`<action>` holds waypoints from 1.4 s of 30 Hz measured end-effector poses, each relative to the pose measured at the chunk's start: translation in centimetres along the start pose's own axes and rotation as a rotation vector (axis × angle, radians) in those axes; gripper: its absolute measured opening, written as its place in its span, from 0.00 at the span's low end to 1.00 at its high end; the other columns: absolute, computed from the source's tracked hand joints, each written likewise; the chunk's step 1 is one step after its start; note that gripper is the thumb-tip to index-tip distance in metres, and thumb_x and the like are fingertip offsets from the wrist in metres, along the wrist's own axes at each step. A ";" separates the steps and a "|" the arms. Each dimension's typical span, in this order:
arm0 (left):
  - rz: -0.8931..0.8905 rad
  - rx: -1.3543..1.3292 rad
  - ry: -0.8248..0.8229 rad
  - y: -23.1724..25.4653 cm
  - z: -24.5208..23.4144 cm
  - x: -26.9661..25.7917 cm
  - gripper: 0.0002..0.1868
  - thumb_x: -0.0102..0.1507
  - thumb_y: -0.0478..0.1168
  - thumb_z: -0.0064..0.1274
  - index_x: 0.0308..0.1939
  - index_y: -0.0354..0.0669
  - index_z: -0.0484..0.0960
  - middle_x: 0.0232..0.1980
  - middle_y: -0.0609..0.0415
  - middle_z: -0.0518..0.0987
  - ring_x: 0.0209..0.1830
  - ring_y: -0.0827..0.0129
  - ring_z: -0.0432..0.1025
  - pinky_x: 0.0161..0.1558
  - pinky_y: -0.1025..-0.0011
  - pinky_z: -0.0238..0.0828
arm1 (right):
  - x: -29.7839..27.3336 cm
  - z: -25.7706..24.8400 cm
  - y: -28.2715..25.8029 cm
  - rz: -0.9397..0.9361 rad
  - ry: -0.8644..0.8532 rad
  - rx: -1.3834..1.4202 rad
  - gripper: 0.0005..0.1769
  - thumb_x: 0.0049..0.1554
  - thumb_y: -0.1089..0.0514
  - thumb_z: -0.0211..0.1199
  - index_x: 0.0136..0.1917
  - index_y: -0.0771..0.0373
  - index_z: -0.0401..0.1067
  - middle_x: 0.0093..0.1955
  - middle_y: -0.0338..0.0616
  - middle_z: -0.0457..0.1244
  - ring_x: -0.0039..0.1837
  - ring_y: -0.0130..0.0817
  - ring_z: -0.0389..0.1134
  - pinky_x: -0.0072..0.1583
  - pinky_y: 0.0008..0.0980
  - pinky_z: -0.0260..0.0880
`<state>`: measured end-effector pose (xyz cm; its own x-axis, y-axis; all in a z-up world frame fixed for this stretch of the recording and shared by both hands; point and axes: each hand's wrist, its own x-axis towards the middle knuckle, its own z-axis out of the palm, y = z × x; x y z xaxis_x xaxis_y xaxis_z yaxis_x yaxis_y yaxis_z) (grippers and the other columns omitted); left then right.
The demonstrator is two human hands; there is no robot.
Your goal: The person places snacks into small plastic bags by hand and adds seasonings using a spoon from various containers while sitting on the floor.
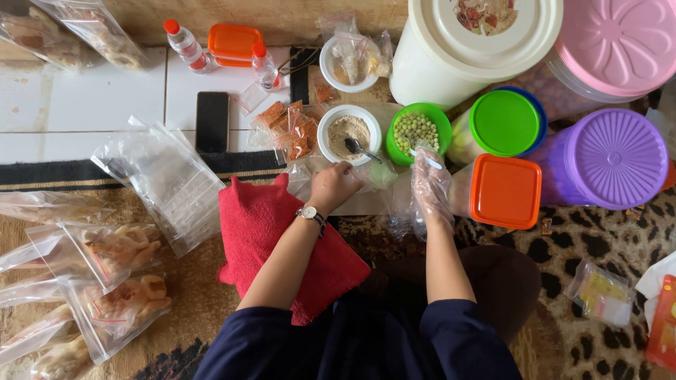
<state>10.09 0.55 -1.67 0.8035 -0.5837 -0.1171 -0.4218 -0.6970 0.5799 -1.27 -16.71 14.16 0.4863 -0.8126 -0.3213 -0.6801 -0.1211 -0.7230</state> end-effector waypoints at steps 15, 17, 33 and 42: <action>0.030 -0.198 0.094 -0.1 -0.1 0.5 0.29 0.50 0.57 0.67 0.48 0.44 0.83 0.53 0.48 0.81 0.49 0.47 0.80 0.51 0.57 0.78 | -1.2 0.5 -0.9 0.063 -0.117 0.122 0.25 0.61 0.32 0.52 0.65 0.41 0.73 0.49 0.37 0.73 0.59 0.36 0.73 0.65 0.43 0.71; 0.022 -0.226 0.089 0.2 -0.7 0.5 0.29 0.50 0.55 0.69 0.48 0.42 0.83 0.53 0.46 0.80 0.49 0.46 0.79 0.52 0.58 0.78 | -0.5 0.7 -0.4 0.068 -0.107 0.119 0.25 0.60 0.31 0.54 0.65 0.38 0.73 0.47 0.35 0.73 0.55 0.32 0.74 0.62 0.39 0.74; 0.240 -0.080 0.432 3.2 -3.2 -0.4 0.31 0.51 0.56 0.69 0.57 0.57 0.80 0.58 0.63 0.77 0.61 0.65 0.71 0.56 0.62 0.68 | 5.2 4.4 7.0 0.257 0.239 0.419 0.23 0.60 0.32 0.46 0.54 0.41 0.75 0.36 0.32 0.72 0.37 0.24 0.75 0.47 0.22 0.78; 0.312 -0.101 0.505 3.3 -3.8 -0.4 0.31 0.53 0.57 0.69 0.58 0.56 0.80 0.57 0.63 0.77 0.62 0.65 0.71 0.58 0.61 0.65 | 5.5 6.2 9.4 0.387 0.415 1.037 0.20 0.60 0.46 0.55 0.56 0.61 0.76 0.37 0.44 0.67 0.29 0.28 0.68 0.31 0.26 0.77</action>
<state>10.00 0.08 3.36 0.7586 -0.4675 0.4539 -0.6479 -0.4669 0.6019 -1.62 -18.81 1.77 -0.0002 -0.8395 -0.5433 0.1206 0.5394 -0.8334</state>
